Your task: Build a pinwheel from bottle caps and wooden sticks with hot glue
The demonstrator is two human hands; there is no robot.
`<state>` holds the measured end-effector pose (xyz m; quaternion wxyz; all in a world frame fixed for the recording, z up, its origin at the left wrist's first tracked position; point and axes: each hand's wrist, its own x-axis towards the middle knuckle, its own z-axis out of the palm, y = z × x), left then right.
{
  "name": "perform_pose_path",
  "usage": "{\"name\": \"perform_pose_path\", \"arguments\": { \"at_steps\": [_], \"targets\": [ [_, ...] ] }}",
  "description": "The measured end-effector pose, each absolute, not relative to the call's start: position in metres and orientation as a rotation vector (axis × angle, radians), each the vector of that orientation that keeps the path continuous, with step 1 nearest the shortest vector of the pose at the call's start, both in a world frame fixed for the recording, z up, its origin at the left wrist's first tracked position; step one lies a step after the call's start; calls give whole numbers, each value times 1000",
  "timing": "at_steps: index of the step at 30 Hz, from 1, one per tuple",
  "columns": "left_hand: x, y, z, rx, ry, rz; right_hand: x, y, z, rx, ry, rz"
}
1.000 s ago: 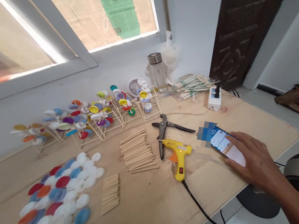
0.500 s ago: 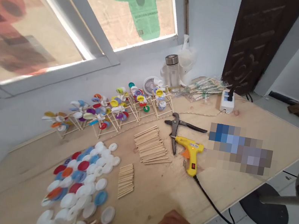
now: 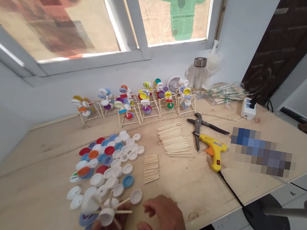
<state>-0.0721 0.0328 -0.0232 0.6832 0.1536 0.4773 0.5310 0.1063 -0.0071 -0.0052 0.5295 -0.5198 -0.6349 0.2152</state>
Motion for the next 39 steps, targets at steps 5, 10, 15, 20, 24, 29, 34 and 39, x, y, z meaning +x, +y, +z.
{"name": "perform_pose_path", "arguments": {
  "at_steps": [5,10,15,20,24,29,34,39],
  "targets": [
    [-59,25,-12,310,1016,1232,98,-7,18,-1292,-1374,1018],
    [-53,19,-6,315,975,1296,84,-2,35,-1325,-1335,1188],
    [-51,16,-7,334,892,1311,75,0,31,-1324,-1251,1221],
    [-50,12,-3,385,881,1337,67,3,22,-1197,-1075,1338],
    [-57,10,2,429,892,1304,68,2,25,-1189,-1098,1340],
    [-65,7,4,513,1005,1233,74,0,31,-1283,-1229,1261],
    [-67,6,5,535,1024,1260,79,-1,36,-1299,-1284,1245],
    [-70,9,6,591,1024,1211,82,-1,35,-1316,-1336,1237]
  ]
}}
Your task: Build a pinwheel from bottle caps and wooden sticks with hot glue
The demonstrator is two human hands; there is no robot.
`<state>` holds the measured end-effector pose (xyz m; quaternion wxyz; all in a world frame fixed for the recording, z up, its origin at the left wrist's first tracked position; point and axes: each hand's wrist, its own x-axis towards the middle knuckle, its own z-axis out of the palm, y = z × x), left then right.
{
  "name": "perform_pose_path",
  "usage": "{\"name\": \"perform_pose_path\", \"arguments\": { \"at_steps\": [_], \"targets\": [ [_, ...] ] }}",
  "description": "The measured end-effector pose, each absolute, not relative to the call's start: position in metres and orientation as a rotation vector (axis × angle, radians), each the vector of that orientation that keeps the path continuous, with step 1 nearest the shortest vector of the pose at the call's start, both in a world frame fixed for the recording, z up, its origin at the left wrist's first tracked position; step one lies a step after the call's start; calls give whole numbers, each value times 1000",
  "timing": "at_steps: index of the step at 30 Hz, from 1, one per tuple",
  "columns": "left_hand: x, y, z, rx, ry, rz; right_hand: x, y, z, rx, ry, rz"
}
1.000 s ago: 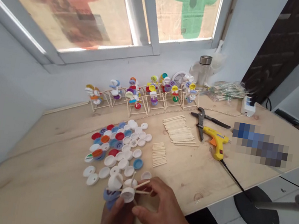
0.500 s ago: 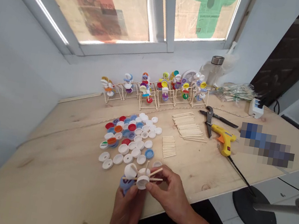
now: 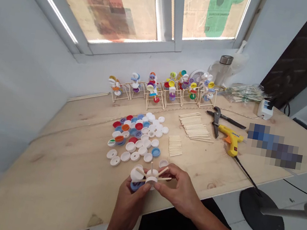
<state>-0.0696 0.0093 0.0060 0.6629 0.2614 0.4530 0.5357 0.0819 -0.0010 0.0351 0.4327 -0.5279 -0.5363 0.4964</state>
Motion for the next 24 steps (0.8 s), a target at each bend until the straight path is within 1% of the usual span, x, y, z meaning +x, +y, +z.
{"name": "perform_pose_path", "arguments": {
  "at_steps": [3,5,11,14,18,22,24],
  "targets": [
    [-70,10,6,615,1018,1193,84,-2,33,-1323,-1369,1223],
    [-70,9,5,593,1032,1207,89,-5,32,-1345,-1433,1151],
    [-71,9,2,535,1064,1247,130,-28,29,-1478,-1599,734],
    [-71,9,2,547,1079,1252,162,-44,20,-1615,-1645,450],
    [-72,10,1,537,1087,1250,223,-65,12,-1781,-1659,-75],
    [-74,10,-3,532,1072,1254,308,-75,14,-2063,-1521,-614],
    [-74,10,-4,526,1077,1252,347,-75,14,-2215,-1428,-786]
  ]
}}
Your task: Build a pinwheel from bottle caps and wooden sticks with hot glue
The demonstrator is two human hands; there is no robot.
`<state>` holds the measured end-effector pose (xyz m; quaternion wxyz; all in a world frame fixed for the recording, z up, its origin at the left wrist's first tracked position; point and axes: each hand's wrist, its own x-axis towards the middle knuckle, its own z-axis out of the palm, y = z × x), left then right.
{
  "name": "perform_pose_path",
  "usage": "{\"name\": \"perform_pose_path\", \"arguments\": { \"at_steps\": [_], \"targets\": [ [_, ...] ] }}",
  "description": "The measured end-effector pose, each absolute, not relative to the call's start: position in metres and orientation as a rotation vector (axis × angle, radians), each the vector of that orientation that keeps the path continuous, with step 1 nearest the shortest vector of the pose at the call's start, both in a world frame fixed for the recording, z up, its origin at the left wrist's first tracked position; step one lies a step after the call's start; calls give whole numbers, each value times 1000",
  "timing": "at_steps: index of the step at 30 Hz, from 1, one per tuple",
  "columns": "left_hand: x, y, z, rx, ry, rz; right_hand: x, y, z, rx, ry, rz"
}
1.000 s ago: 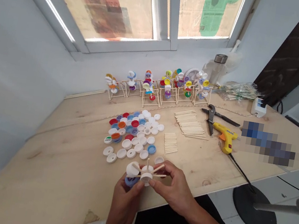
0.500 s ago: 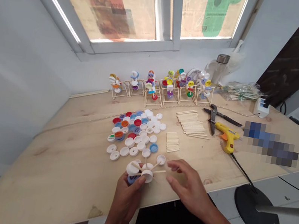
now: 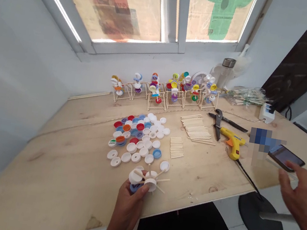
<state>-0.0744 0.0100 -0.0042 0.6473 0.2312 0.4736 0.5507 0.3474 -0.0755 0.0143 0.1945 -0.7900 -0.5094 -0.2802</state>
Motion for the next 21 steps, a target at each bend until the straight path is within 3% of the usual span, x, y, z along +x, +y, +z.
{"name": "perform_pose_path", "arguments": {
  "at_steps": [10,16,21],
  "targets": [
    [-76,12,-5,481,1099,1222,377,-32,12,-2323,-1324,-891],
    [-78,14,-16,466,1142,1254,315,34,35,-2126,-1592,-778],
    [-78,13,-20,448,1174,1265,271,17,39,-1772,-1745,-658]
  ]
}}
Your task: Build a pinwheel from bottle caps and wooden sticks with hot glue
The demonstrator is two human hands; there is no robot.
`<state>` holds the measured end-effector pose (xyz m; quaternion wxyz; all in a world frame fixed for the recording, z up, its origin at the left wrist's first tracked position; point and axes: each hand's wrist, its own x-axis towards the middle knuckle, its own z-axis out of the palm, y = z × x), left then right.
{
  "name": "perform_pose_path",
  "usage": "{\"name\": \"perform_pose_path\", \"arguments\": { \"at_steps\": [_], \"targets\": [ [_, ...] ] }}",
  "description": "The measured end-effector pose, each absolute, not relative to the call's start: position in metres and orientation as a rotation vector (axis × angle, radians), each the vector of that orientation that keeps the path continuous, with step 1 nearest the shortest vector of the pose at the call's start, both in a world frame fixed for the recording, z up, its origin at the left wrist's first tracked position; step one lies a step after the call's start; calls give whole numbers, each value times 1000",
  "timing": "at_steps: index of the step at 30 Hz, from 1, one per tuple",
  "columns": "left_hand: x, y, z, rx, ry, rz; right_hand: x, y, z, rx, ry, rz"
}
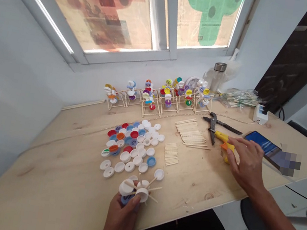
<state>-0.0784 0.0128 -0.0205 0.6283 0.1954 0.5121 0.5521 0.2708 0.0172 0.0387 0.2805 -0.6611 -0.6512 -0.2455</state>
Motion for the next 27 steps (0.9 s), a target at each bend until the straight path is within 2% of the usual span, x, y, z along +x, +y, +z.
{"name": "perform_pose_path", "arguments": {
  "at_steps": [8,15,20,27],
  "targets": [
    [-76,13,-12,406,1159,1272,338,-72,8,-2029,-1414,-794],
    [-71,16,6,306,1167,1263,405,-86,14,-2213,-970,-477],
    [-72,16,5,296,1167,1272,450,-59,13,-2233,-996,-192],
    [-74,18,3,277,1184,1261,442,-64,-1,-2333,-937,-174]
  ]
}}
